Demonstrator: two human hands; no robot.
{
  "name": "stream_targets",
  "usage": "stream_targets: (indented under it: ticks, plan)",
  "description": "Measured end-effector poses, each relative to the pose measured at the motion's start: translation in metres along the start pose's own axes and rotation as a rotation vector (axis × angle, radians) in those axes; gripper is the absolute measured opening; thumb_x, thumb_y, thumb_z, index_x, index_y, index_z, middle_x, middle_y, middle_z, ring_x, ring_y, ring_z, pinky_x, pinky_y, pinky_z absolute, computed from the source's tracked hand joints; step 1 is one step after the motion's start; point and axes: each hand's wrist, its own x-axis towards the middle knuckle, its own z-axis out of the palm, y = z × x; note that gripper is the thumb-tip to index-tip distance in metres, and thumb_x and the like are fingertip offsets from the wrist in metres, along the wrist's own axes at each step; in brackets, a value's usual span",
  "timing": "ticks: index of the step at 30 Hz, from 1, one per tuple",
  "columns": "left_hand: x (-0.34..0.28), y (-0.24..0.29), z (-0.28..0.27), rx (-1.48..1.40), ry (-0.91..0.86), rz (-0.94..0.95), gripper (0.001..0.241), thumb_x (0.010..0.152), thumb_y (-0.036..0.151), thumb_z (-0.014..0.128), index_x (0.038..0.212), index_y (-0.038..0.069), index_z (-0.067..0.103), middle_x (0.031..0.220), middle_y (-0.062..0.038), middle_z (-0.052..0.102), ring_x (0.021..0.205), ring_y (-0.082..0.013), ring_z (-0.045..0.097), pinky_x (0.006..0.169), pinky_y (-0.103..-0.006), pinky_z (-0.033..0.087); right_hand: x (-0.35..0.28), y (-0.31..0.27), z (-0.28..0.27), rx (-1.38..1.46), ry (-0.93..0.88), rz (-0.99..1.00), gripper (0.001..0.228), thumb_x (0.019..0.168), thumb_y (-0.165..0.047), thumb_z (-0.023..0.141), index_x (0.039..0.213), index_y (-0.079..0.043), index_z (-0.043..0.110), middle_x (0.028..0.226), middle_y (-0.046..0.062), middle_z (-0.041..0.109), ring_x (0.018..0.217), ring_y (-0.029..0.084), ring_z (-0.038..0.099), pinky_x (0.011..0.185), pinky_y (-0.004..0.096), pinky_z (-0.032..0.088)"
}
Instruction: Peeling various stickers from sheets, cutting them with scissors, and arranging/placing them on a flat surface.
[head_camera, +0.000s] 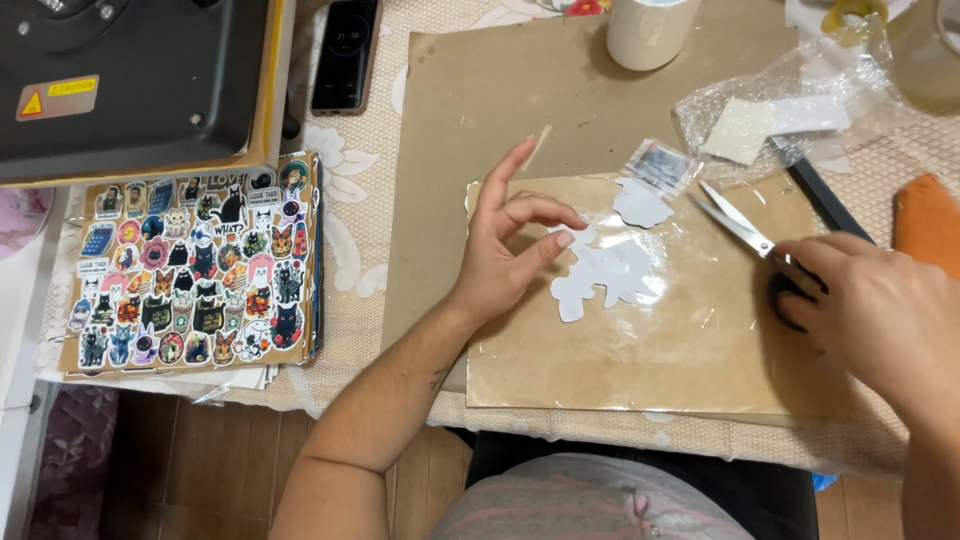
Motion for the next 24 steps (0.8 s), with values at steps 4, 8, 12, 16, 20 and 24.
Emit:
stream_targets:
  ticks: [4,8,12,16,20,24]
  plan:
    - [-0.003,0.0,0.006,-0.456,-0.184,-0.21,0.09,0.092,0.014,0.072,0.161,0.008,0.014,0.11,-0.015,0.073,0.105,-0.0178,0.067,0.083,-0.0277,0.058,-0.01,-0.008,0.004,-0.182,0.316,-0.048,0.014,0.097,-0.035,0.061,0.105,-0.038,0.071,0.117,-0.022,0.071,0.098,0.012,0.073,0.067,0.027,0.054]
    - [-0.006,0.0,0.007,-0.469,-0.268,-0.19,0.092,0.093,0.021,0.073,0.162,0.008,0.013,0.112,-0.013,0.072,0.113,-0.0193,0.067,0.104,-0.0317,0.049,0.001,-0.067,-0.038,0.714,0.462,-0.481,0.026,0.084,-0.025,0.081,0.104,-0.009,0.077,0.101,0.008,0.075,0.092,0.022,0.067,0.081,0.037,0.054]
    - [-0.006,0.004,0.007,-0.444,-0.285,-0.171,0.092,0.094,0.022,0.072,0.162,0.008,0.012,0.112,-0.012,0.072,0.113,-0.0189,0.067,0.106,-0.0325,0.047,0.016,-0.093,-0.04,1.095,0.223,-0.294,0.033,0.079,-0.016,0.083,0.11,-0.007,0.077,0.089,0.008,0.069,0.084,0.015,0.064,0.081,0.027,0.059]
    - [-0.007,0.004,0.007,-0.429,-0.287,-0.169,0.092,0.094,0.022,0.071,0.162,0.007,0.012,0.112,-0.01,0.072,0.113,-0.0182,0.066,0.105,-0.0325,0.047,0.019,-0.099,-0.038,1.277,0.119,-0.172,0.01,0.084,-0.012,0.08,0.092,-0.007,0.08,0.083,0.005,0.072,0.077,0.01,0.064,0.071,0.022,0.054]
    - [-0.006,0.005,0.008,-0.379,-0.293,-0.134,0.09,0.096,0.022,0.069,0.161,0.004,0.011,0.12,-0.011,0.072,0.119,-0.02,0.065,0.107,-0.0337,0.05,0.02,-0.093,-0.031,1.257,0.188,-0.227,0.002,0.086,-0.006,0.077,0.086,-0.004,0.077,0.083,0.006,0.074,0.074,0.011,0.064,0.069,0.023,0.053]
    - [-0.01,0.007,0.014,-0.201,-0.232,-0.171,0.088,0.094,0.007,0.069,0.161,0.014,0.012,0.137,-0.012,0.066,0.113,-0.02,0.063,0.109,-0.0325,0.052,0.021,-0.077,-0.035,1.195,0.221,-0.13,0.004,0.087,-0.006,0.073,0.087,-0.005,0.078,0.084,0.008,0.073,0.077,0.013,0.063,0.07,0.026,0.052]
